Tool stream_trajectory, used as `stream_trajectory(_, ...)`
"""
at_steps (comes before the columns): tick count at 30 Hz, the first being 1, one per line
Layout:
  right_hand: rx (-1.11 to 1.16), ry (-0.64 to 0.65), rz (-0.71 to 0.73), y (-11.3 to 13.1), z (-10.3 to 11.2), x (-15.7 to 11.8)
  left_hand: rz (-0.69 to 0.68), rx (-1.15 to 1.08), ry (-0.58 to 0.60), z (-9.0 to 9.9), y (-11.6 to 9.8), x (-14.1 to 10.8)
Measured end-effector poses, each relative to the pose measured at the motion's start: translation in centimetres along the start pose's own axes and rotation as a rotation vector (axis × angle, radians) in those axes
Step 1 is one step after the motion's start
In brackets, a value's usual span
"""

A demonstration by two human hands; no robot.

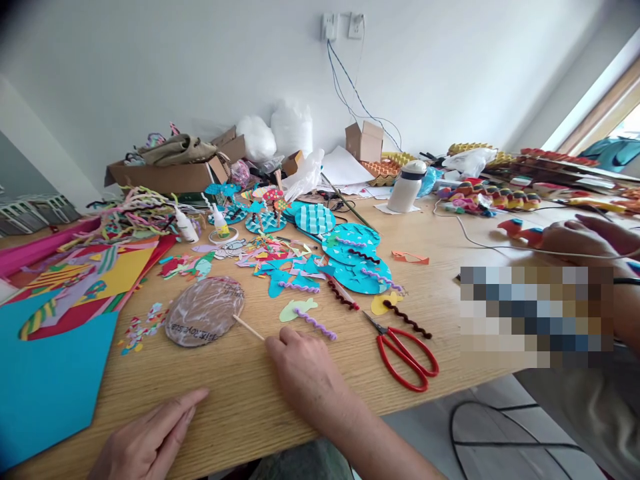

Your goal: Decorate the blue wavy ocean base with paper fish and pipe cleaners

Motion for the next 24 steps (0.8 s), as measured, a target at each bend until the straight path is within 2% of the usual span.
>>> stream_trajectory(6, -0.043, -0.013, -0.06, -0.9, 0.0, 1.6, -0.001, 0.008, -0.005, -0.1, 0.1, -0.1)
stream_trajectory(17, -0.049, -0.028, 0.037, 0.5, -0.2, 1.0, -0.007, 0.007, -0.02, 0.3, -0.2, 0.1)
stream_trajectory(21, -0.055, -0.066, -0.02, -0.3, 0.4, 1.4, 0.017, -0.019, -0.031, 0.4, -0.2, 0.2)
stream_trajectory(24, 0.084, -0.152, -0.086, -1.0, 1.2, 1.3, 0.031, -0.026, -0.027, 0.4, -0.2, 0.3)
Point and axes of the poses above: each hand's wrist, its own x-axis towards the middle knuckle, its own z-axis out of the back of the hand, y = z × x, the point moved 3 cm from there along x, towards the middle knuckle
